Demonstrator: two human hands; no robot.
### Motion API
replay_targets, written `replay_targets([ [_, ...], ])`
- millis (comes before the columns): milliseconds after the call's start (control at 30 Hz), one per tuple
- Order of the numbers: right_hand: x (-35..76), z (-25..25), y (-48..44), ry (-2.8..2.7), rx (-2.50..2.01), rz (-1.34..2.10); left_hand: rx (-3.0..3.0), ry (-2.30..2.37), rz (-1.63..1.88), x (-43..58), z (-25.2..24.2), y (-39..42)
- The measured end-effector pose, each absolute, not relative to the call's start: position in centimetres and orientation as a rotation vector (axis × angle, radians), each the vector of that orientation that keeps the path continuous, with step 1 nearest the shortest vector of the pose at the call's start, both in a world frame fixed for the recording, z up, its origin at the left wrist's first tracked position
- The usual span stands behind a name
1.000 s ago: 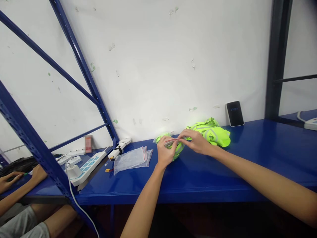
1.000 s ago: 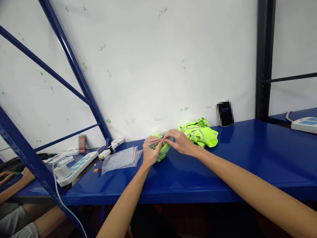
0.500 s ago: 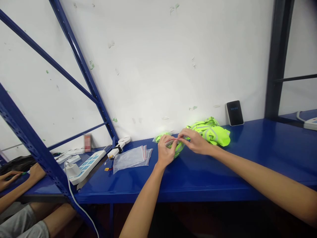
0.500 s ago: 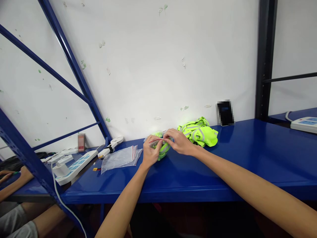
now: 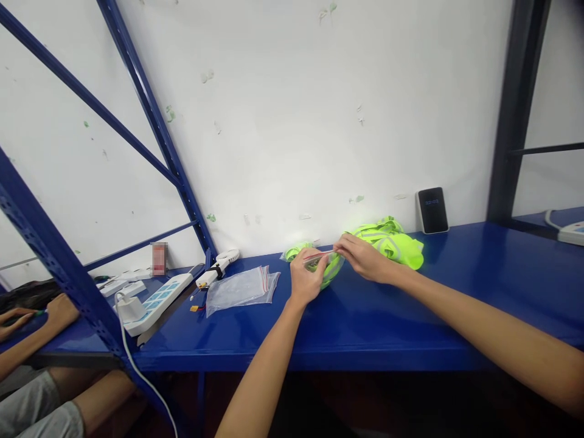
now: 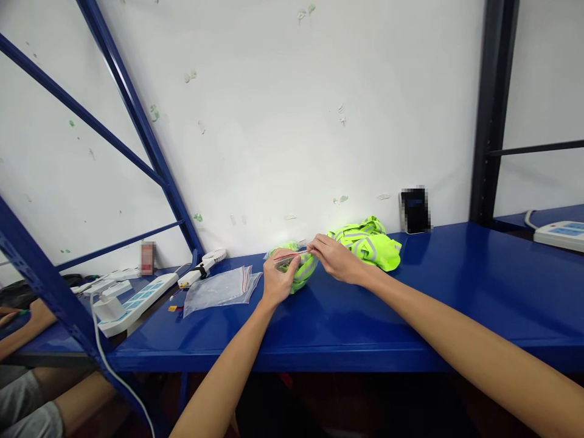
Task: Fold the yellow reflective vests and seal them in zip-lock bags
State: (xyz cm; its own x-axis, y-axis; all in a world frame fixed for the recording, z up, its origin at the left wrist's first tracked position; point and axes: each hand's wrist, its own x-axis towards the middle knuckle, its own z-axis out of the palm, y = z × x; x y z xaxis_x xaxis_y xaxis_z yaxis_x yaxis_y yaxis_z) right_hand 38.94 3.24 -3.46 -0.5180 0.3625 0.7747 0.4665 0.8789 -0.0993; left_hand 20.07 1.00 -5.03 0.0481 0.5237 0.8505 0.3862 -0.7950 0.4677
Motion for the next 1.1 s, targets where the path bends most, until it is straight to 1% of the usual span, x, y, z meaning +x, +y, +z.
replay_targets([
  [133, 39.4, -3.4, 3.4, -2.160, -0.615, -0.112, 2.121, 0.948, 1.860, 20.1, -5.2, 1.2],
  [333, 40.2, -2.4, 3.7, -2.140, -0.619, 0.069, 1.966, 0.958, 1.804, 19.7, -5.1, 1.5],
  [567, 39.2, -2.5, 3.9, -2.177, -0.592, -0.094, 1.938, 0.922, 1.781, 19.2, -4.9, 1.8],
  [867, 39.1, -2.4, 3.6, -2.204, -0.651, -0.088, 2.069, 1.013, 1.815, 20.0, -5.2, 1.2],
  [1000, 38.6, -2.3, 3.2, -2.297, -0.631, -0.172, 2.115, 0.973, 1.751, 19.9, -5.3, 1.2],
  [1100, 37.9, -2.9, 3.2, -2.277, -0.603, -0.137, 2.079, 0.946, 1.772, 19.6, -5.4, 1.4],
])
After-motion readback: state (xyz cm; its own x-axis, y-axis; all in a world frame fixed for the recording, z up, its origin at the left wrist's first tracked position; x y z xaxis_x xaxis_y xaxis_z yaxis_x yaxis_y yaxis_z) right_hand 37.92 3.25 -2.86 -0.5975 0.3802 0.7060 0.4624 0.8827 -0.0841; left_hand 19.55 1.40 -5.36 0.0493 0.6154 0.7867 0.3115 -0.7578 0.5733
